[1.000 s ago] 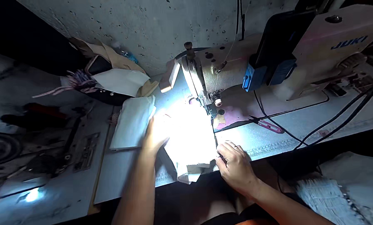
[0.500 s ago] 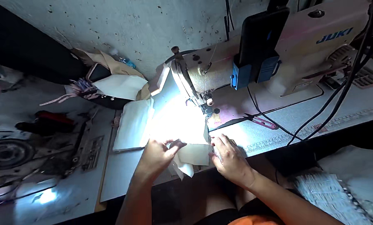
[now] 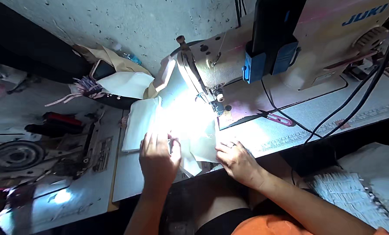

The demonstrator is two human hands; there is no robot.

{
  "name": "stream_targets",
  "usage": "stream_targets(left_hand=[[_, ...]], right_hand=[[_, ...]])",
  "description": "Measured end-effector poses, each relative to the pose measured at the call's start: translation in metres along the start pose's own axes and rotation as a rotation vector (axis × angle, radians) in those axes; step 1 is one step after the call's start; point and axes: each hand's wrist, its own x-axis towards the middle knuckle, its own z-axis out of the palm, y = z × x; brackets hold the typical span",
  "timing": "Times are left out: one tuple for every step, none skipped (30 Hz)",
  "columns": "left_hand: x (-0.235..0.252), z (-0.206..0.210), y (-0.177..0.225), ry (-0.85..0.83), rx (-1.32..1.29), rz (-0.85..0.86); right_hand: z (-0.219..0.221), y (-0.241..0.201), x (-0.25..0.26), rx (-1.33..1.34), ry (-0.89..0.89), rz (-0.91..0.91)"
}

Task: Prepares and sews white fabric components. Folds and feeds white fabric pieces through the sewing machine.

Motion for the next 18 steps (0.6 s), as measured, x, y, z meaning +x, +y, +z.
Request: stream_targets(left_hand=[[-0.014,0.005,0.009,0.071,0.004,0.065],[-0.03,0.012,0.017,0.138,0.005,0.155],[-0.046,0.021,0.022,0.135,-0.026,0.227],[-0.061,0.029,0.023,0.074,-0.084,0.232],[-0.075,0.037,0.021,0.003,-0.174,0.17],[-0.087,0.041,0.015,-0.091,-0.29,0.069],[-0.093,0.044,0.007,-0.17,-0.392,-0.034],[-0.094,0.045,-0.001,-0.227,-0.465,-0.093],[-0.091,0.041,-0.008,-0.286,-0.516,-0.095],[-0.084,0.034,-0.014,-0.347,-0.547,-0.067],[-0.075,0.024,-0.022,-0.372,-0.528,-0.025],[-0.064,0.013,-0.031,-0.347,-0.425,0.018],[-0.052,0.002,-0.043,-0.312,-0.279,0.036],[-0.039,-0.011,-0.053,-0.285,-0.112,0.027],[-0.027,-0.021,-0.058,-0.264,0.043,-0.008],[-0.018,-0.028,-0.056,-0.26,0.159,-0.054],[-0.013,-0.032,-0.047,-0.271,0.22,-0.091],[-0.016,-0.031,-0.033,-0.274,0.217,-0.089]], right_hand=[[-0.003,0.002,0.0,0.025,-0.027,-0.004],[-0.007,0.003,0.0,0.022,-0.035,-0.014],[-0.01,0.004,0.0,0.007,-0.029,-0.025],[-0.016,0.005,-0.001,-0.012,-0.053,-0.033],[-0.02,0.007,-0.004,-0.014,-0.096,-0.032],[-0.024,0.01,-0.008,-0.009,-0.133,-0.031],[-0.026,0.012,-0.011,-0.009,-0.172,-0.025],[-0.027,0.014,-0.012,-0.015,-0.192,-0.026],[-0.027,0.016,-0.013,-0.012,-0.186,-0.034],[-0.025,0.017,-0.015,-0.004,-0.167,-0.04],[-0.022,0.019,-0.017,-0.006,-0.137,-0.049],[-0.02,0.02,-0.02,-0.02,-0.119,-0.054],[-0.018,0.021,-0.022,-0.045,-0.111,-0.054],[-0.016,0.02,-0.024,-0.072,-0.109,-0.051],[-0.015,0.019,-0.025,-0.093,-0.11,-0.048],[-0.013,0.017,-0.026,-0.109,-0.111,-0.042],[-0.012,0.014,-0.028,-0.127,-0.107,-0.036],[-0.011,0.012,-0.03,-0.139,-0.1,-0.028]])
